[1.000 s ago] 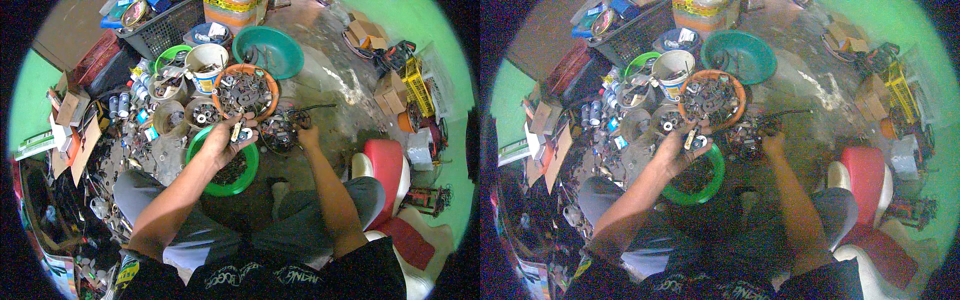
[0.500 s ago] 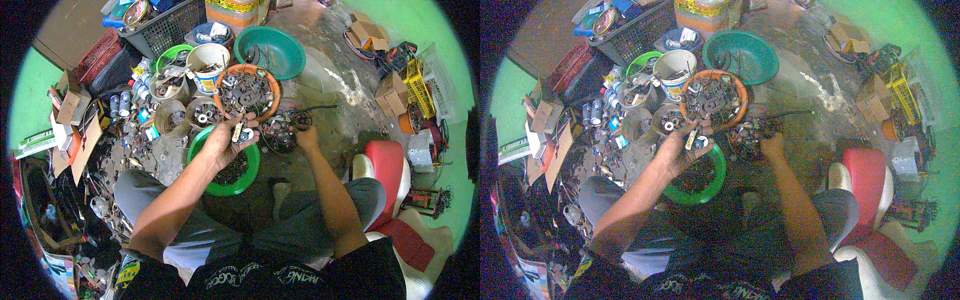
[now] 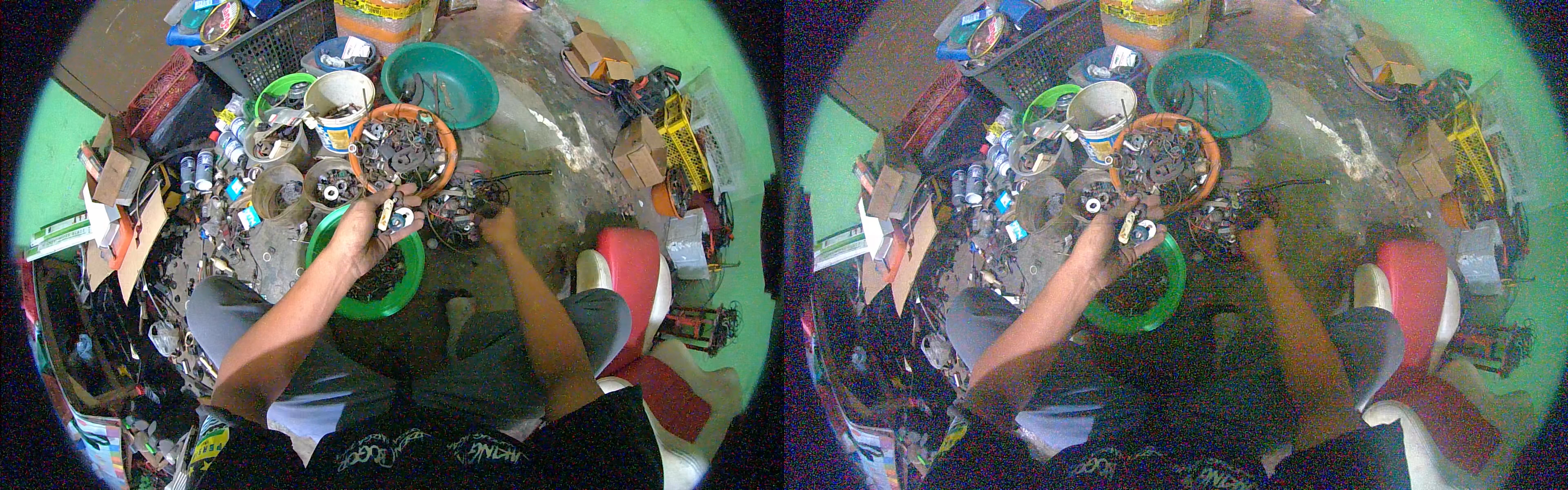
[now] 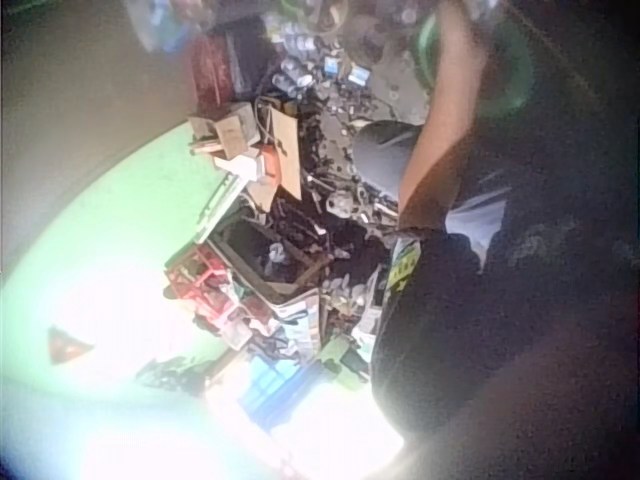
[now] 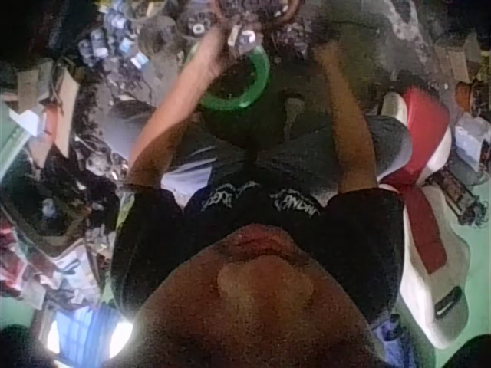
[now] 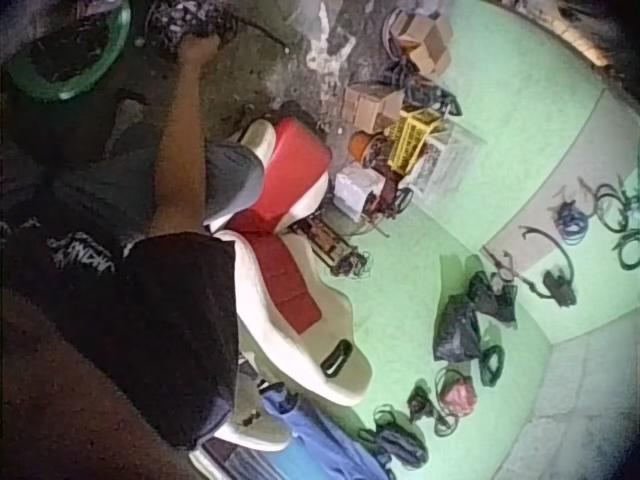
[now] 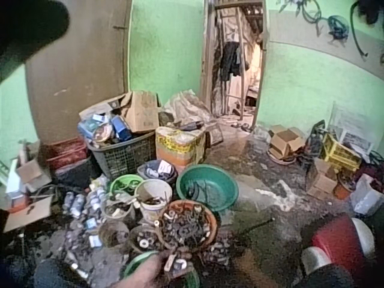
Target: The person sits on the floor and assembles small mechanical parts, including a cylindrical component with wires and a small white plastic piece. They pick up parts from the floor and green bowls, connect wires, and place assembled pieces into a bowl.
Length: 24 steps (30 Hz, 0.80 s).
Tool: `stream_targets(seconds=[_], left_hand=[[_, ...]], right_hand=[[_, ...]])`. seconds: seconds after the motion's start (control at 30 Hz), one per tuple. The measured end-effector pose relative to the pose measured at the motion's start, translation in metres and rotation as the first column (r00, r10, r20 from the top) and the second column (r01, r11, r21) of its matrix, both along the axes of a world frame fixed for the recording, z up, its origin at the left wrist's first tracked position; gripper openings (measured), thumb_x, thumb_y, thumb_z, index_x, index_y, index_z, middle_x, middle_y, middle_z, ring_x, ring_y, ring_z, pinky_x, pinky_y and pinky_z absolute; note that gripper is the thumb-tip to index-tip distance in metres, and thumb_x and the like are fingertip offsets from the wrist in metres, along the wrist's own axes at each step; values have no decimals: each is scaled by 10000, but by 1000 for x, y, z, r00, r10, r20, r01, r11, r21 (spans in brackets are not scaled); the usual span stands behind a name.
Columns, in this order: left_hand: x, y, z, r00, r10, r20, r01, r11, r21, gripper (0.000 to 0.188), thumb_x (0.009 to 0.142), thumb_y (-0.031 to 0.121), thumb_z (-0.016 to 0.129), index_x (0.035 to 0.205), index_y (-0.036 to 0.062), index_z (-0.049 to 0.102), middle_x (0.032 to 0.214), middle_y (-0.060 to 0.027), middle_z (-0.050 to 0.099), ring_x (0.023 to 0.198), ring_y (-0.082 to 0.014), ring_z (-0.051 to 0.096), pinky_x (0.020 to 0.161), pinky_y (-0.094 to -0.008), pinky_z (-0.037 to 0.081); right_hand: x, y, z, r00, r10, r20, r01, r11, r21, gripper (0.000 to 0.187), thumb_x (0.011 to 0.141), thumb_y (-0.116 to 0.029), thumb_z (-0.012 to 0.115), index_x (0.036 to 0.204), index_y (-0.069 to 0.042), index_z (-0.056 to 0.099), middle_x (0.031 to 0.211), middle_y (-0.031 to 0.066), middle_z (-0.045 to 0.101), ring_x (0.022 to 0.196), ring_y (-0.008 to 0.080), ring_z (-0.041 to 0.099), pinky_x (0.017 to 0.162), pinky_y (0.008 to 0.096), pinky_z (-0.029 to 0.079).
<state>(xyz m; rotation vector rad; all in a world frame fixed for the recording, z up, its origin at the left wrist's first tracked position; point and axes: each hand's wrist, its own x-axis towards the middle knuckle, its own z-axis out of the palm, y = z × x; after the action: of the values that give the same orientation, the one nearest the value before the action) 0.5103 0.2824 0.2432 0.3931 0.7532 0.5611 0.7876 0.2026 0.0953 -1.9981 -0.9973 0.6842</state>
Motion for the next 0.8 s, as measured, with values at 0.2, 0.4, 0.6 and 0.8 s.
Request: stream_targets(seconds=[0.2, 0.4, 0.6, 0.8], left_hand=[[0, 1, -4, 999, 27, 21, -27, 999, -17, 363, 1038, 225, 444, 1263, -44, 537, 1150, -183, 651, 1035, -322, 660, 931, -433, 586], [5, 1, 5, 984, 92, 152, -72, 988, -135, 373, 1037, 199, 413, 1291, -62, 495, 1239, -218, 611, 1157, -390, 601, 999, -449, 547], [-2, -1, 14, 955, 184, 233, -149, 976, -158, 390, 1039, 175, 349, 1304, -84, 468, 1278, -234, 586, 1179, -396, 592, 1015, -462, 532], [-4, -1, 18, 944, 160, 290, -109, 977, -186, 369, 1033, 167, 350, 1289, -69, 470, 1272, -227, 582, 1179, -375, 591, 1028, -475, 520]], right_hand=[[-9, -7, -11, 984, -17, 177, 61, 966, -249, 435, 674, -187, 857, 1044, -33, 687, 1013, 173, 730, 944, 331, 703, 836, 416, 542], [3, -5, -37, 915, 111, 388, 19, 949, -316, 341, 740, -202, 811, 1013, -40, 687, 994, 186, 724, 960, 328, 695, 844, 413, 535], [-41, 45, 79, 938, 212, 275, -253, 959, 125, 255, 837, -195, 727, 1030, -31, 694, 990, 168, 709, 934, 366, 681, 851, 444, 533], [-91, 44, 173, 885, 401, 235, -463, 802, 378, 137, 836, -111, 722, 964, -61, 727, 921, 143, 703, 898, 343, 684, 805, 388, 538]])
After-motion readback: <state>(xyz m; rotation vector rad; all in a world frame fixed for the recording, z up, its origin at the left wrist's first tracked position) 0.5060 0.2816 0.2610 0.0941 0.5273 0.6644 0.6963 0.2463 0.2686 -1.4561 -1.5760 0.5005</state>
